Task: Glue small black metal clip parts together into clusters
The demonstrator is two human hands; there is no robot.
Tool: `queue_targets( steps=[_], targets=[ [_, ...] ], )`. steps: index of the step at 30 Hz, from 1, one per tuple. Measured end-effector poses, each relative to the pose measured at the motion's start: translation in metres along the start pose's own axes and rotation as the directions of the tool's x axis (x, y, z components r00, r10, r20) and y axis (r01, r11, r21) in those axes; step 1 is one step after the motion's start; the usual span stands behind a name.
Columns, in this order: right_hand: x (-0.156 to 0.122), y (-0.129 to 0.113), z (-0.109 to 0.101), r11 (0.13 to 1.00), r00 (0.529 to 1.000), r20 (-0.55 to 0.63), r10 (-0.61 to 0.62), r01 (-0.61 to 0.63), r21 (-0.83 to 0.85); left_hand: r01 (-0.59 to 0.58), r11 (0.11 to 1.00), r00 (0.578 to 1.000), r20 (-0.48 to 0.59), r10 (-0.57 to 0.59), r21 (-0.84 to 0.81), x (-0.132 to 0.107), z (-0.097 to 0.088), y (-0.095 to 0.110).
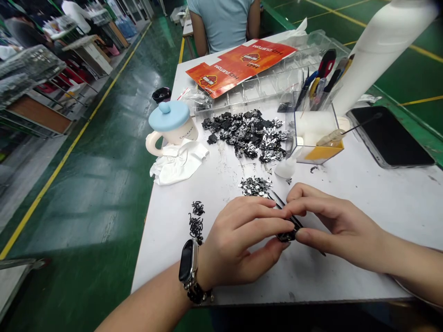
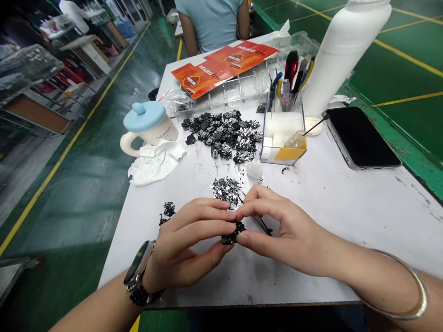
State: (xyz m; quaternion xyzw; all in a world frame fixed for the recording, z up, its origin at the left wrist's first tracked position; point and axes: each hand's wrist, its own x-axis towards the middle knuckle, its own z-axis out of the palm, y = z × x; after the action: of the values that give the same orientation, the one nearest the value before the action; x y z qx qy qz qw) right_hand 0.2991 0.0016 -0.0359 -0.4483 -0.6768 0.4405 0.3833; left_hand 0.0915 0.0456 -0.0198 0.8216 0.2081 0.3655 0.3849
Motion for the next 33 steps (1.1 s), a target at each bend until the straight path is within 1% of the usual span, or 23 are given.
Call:
queue_targets(
  steps=[5, 10, 12, 16, 19, 22, 26, 29, 33],
  targets=[
    [0.000, -0.001, 0.001, 1.000, 1.000, -0.006, 0.022, -0.022, -0.004, 0.020, 1.000, 1.000, 0.008, -0.020, 0.009, -0.001, 0.001, 0.000],
    [-0.001, 0.000, 0.002, 1.000, 1.000, -0.013, 0.024, -0.024, -0.002, -0.022, 0.996, 0.999, 0.042, 0.019, 0.082, -0.001, 0.000, 0.000],
    [-0.001, 0.000, 0.002, 0.999, 0.999, -0.011, 0.035, -0.035, 0.009, -0.017, 0.996, 0.999, 0.045, 0.013, 0.089, -0.002, 0.001, 0.000],
    [-0.001, 0.000, 0.002, 0.996, 0.996, -0.008, 0.088, -0.088, 0.015, 0.019, 0.994, 0.999, 0.040, -0.023, 0.107, -0.003, 0.002, 0.000],
    [-0.002, -0.002, 0.008, 0.990, 0.990, -0.013, 0.139, -0.139, 0.000, 0.013, 0.988, 1.000, 0.020, -0.016, 0.157, -0.003, 0.003, -0.002],
    [-0.004, -0.005, 0.018, 0.967, 0.967, 0.017, 0.253, -0.253, 0.023, -0.039, 0.965, 0.999, 0.002, 0.040, 0.261, -0.005, 0.005, -0.004],
    [-0.009, -0.007, 0.030, 0.896, 0.909, 0.070, 0.411, -0.417, 0.150, -0.130, 0.909, 0.989, -0.010, 0.146, 0.397, -0.006, 0.011, -0.006],
    [-0.010, -0.009, 0.033, 0.847, 0.879, 0.078, 0.471, -0.475, 0.241, -0.188, 0.863, 0.973, -0.031, 0.229, 0.469, -0.007, 0.014, -0.006],
    [-0.009, -0.012, 0.035, 0.824, 0.876, 0.079, 0.476, -0.476, 0.309, -0.223, 0.821, 0.961, -0.022, 0.275, 0.525, -0.007, 0.017, -0.006]
  ],
)
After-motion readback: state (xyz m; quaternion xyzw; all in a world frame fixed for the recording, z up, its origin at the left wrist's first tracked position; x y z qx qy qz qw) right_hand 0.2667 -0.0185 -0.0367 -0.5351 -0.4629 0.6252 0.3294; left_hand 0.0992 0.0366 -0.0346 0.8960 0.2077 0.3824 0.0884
